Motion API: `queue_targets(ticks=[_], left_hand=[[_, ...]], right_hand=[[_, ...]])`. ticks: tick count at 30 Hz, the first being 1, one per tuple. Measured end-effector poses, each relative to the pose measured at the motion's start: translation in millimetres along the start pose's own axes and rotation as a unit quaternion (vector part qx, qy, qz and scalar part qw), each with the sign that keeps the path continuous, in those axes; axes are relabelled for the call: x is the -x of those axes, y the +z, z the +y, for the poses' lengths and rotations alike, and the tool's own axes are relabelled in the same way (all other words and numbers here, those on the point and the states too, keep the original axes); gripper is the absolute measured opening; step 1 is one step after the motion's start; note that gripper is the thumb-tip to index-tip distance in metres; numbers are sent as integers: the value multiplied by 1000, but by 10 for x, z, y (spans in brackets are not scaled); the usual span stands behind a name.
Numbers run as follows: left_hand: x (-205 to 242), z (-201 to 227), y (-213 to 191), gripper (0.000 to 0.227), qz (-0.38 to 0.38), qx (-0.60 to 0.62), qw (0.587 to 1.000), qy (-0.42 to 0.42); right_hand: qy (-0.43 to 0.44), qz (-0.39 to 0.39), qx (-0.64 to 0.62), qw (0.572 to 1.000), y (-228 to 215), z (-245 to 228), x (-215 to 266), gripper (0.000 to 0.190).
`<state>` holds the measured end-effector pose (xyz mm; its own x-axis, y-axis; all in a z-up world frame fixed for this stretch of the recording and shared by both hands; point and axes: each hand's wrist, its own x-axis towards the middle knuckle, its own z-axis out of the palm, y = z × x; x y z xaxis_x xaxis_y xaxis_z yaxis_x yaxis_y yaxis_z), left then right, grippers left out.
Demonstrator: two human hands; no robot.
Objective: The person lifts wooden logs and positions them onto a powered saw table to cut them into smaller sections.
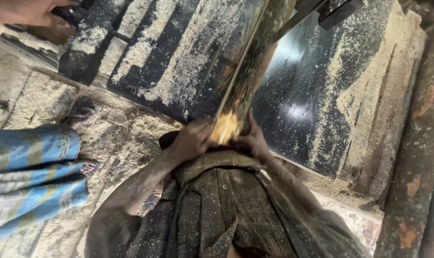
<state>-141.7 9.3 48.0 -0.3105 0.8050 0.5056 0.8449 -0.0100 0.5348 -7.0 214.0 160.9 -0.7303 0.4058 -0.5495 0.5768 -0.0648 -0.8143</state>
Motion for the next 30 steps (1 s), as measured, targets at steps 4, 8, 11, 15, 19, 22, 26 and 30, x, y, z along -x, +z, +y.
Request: queue_targets(ticks=[4, 8, 11, 15, 19, 22, 26, 30], left_hand=[[-534, -154, 163, 44, 9, 48, 998, -44], [-1093, -458, 373, 50, -12, 30, 996, -85], [-1542, -784, 632, 41, 69, 92, 993, -40], [-2175, -964, 862, 17, 99, 0, 983, -155], [-2239, -1088, 422, 13, 149, -37, 977, -151], [-1746, -1696, -355, 16, 108, -123, 951, -261], [-810, -2574, -1575, 37, 101, -261, 953, -118], [-512, -2938, -1962, 32, -90, -312, 942, -85]], right_hand=[[4, 69, -148, 987, -253, 135, -558, 117], [-68, 141, -152, 976, -599, 530, -1215, 101], [-103, 206, -180, 956, -714, 641, -1634, 80], [-148, 303, -207, 919, -465, 551, -1809, 69], [-212, 245, -339, 883, 174, 670, -1307, 64], [-183, 299, -177, 920, 520, 1019, -679, 55], [-88, 344, -164, 920, 724, 1645, 34, 43], [-37, 366, -221, 903, 848, 2162, 354, 39]])
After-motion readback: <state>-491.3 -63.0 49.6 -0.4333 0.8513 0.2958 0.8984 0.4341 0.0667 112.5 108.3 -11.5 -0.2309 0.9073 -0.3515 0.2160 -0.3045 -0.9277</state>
